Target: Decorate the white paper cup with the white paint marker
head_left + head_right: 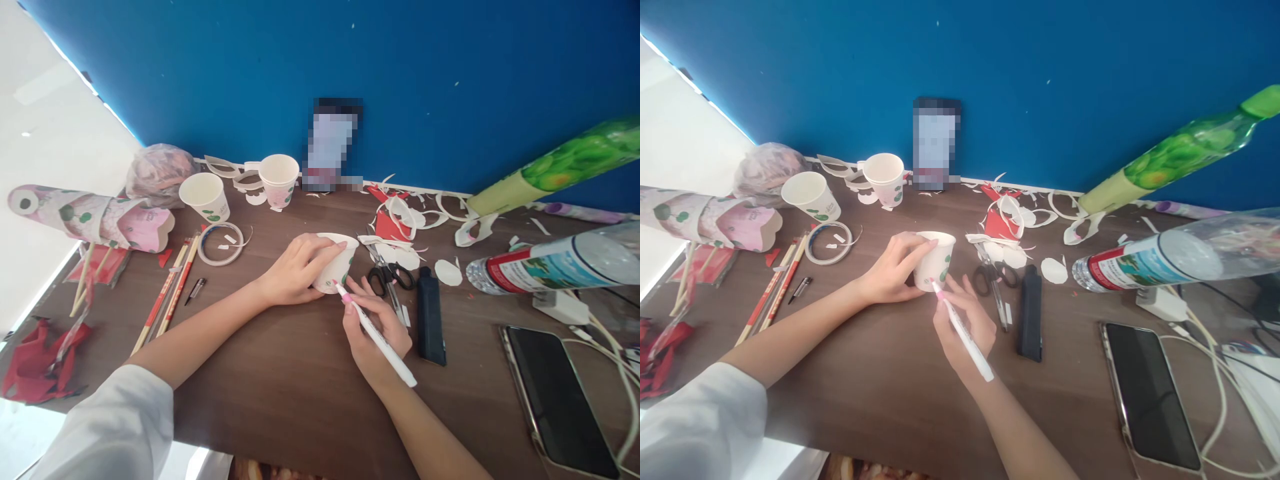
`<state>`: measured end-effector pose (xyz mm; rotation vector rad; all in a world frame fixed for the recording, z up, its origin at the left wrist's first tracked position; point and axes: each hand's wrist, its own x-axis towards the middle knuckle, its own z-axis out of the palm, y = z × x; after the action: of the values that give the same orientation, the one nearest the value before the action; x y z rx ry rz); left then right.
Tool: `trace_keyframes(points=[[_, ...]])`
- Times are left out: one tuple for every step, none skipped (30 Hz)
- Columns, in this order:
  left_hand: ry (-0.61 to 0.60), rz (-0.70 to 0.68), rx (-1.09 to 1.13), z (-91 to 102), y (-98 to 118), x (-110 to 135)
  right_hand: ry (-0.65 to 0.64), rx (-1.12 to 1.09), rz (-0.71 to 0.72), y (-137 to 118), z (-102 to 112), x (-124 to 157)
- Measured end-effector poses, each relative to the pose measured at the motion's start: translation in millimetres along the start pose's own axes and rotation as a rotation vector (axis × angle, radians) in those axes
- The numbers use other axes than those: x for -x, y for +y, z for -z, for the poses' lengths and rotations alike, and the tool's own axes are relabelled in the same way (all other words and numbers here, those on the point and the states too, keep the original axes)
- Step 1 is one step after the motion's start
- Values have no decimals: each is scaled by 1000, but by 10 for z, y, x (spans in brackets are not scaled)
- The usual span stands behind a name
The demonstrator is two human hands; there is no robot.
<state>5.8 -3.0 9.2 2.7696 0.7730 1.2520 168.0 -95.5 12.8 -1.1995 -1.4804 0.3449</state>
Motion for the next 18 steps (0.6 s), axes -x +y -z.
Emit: trace_keyframes(points=[[2, 1, 3, -1, -2, 0, 0, -8, -5, 4, 1, 2], [7, 1, 6, -2, -3, 0, -1, -15, -11, 9, 3, 4], [9, 1, 9, -4, -5, 1, -2, -21, -19, 15, 3, 7], [11, 3, 10, -5, -7, 1, -2, -26, -27, 19, 4, 10], [8, 4, 9, -5, -8, 2, -2, -29, -36, 22, 4, 12], [5, 7, 6, -5, -9, 3, -3, -31, -44, 24, 5, 14], [0, 10, 4, -5, -9, 4, -5, -34, -50, 25, 6, 14], [-4, 12, 2, -5, -10, 5, -10, -39, -55, 25, 9, 14], [-6, 14, 2, -5, -11, 8, -18, -48, -57, 25, 14, 14], [-8, 17, 5, -5, -13, 11, -25, -58, -55, 27, 21, 13], [-12, 22, 11, -6, -16, 16, -23, -66, -49, 31, 30, 13], [-15, 30, 18, -8, -21, 22, -13, -66, -37, 39, 40, 14], [-19, 40, 24, -10, -26, 28, -1, -56, -19, 50, 50, 15], [-21, 49, 29, -13, -31, 35, 14, -33, -1, 65, 58, 19], [-24, 58, 33, -16, -36, 42, 32, -4, 15, 84, 64, 22], [-29, 63, 36, -19, -39, 47, 45, 24, 22, 106, 66, 26], [-32, 67, 40, -21, -40, 51, 54, 44, 16, 129, 64, 30], [-34, 72, 48, -22, -38, 52, 65, 48, -2, 151, 58, 33]])
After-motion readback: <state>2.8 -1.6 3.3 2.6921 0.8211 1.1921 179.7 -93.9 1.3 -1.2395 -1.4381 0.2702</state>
